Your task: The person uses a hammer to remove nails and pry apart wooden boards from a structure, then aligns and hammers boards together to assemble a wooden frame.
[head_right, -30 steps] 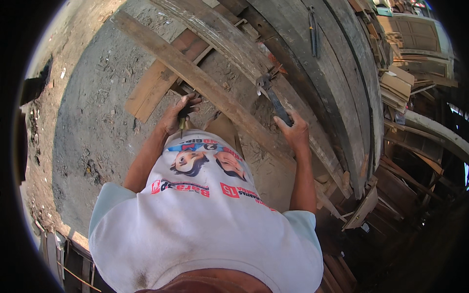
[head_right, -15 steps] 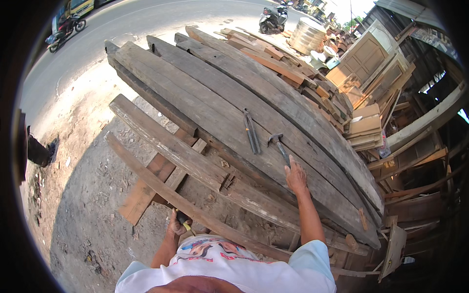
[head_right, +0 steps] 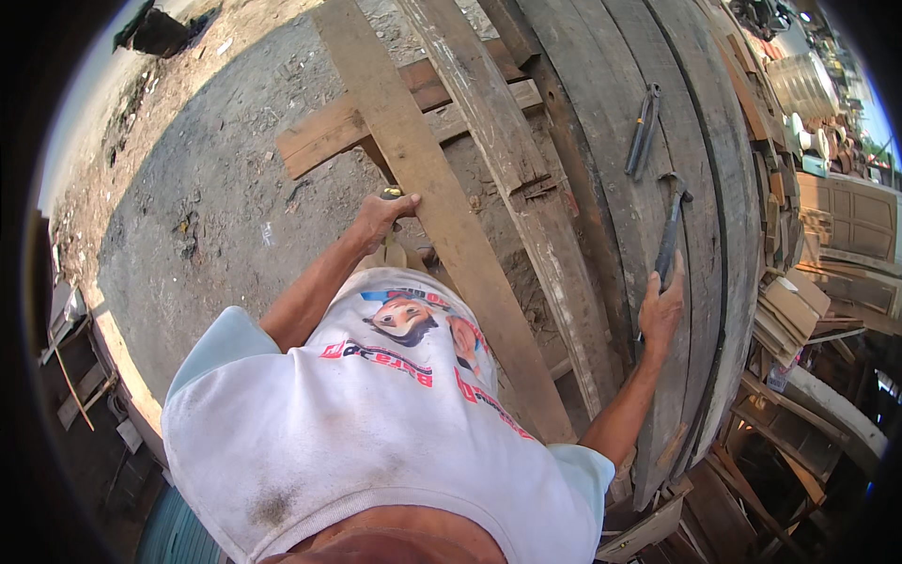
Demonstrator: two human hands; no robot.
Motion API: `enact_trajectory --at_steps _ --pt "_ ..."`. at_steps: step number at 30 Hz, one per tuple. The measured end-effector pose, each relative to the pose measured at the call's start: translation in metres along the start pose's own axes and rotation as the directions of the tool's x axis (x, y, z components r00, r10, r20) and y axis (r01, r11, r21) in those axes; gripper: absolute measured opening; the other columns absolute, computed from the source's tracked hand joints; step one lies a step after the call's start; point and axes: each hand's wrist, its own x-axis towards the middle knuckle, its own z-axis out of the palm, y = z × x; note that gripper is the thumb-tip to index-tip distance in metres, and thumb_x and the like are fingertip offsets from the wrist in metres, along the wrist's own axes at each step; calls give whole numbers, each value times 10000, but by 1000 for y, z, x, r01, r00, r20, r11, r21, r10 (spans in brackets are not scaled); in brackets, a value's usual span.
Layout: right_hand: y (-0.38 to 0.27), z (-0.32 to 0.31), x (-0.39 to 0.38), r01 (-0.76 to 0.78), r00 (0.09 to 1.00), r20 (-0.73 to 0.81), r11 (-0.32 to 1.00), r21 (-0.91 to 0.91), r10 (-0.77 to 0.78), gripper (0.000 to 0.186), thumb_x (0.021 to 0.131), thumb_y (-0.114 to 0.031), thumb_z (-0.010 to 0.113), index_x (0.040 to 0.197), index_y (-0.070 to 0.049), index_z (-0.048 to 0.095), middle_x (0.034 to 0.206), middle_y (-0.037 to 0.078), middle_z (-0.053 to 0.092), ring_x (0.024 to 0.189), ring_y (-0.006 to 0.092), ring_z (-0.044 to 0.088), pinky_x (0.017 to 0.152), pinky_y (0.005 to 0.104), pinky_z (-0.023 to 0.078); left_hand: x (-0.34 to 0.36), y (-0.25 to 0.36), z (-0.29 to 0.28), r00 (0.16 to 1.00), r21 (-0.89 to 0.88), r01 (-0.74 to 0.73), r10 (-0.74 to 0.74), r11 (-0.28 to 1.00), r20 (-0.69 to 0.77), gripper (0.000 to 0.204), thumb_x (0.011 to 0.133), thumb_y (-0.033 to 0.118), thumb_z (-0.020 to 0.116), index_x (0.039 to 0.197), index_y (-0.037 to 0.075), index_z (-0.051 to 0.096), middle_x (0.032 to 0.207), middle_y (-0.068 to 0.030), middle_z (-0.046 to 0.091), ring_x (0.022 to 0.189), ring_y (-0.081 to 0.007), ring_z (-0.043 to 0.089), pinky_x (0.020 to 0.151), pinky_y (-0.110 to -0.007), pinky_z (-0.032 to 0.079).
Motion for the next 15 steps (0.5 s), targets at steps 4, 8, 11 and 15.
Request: enact_trajectory --at_steps 4,8,11,15 --pt "-18 -36 7 -193 974 202 828 526 99 418 1051 -170 454 1417 2 558 1014 139 666 790 179 631 691 346 528 7 -5 -14 1000 58 -7 7 998 -1 519 856 409 842 1171 31 677 979 -34 731 821 -133 672 622 -274 505" --pt "-34 -65 -12 -73 977 151 426 902 -153 531 1040 -333 434 1391 47 553 1016 175 652 820 210 634 714 357 528 -7 -7 -17 999 -36 -21 23 999 46 507 867 482 808 1126 56 716 981 -39 758 940 -149 726 652 -287 501" --pt "-101 -86 -28 95 957 -37 192 977 -289 697 1002 -480 442 1400 89 508 1015 200 646 932 275 667 801 378 532 -15 -22 -30 999 -42 -11 10 999 -34 546 873 481 811 1196 58 689 981 -42 747 893 -137 712 659 -281 513" --pt "-153 -85 -36 -39 940 192 469 882 -283 543 1004 -359 575 1357 52 540 1002 188 642 973 278 673 846 399 526 -23 -8 -68 984 214 -95 124 972 -125 644 878 470 806 1297 19 617 1001 -88 729 852 -179 693 707 -317 539"
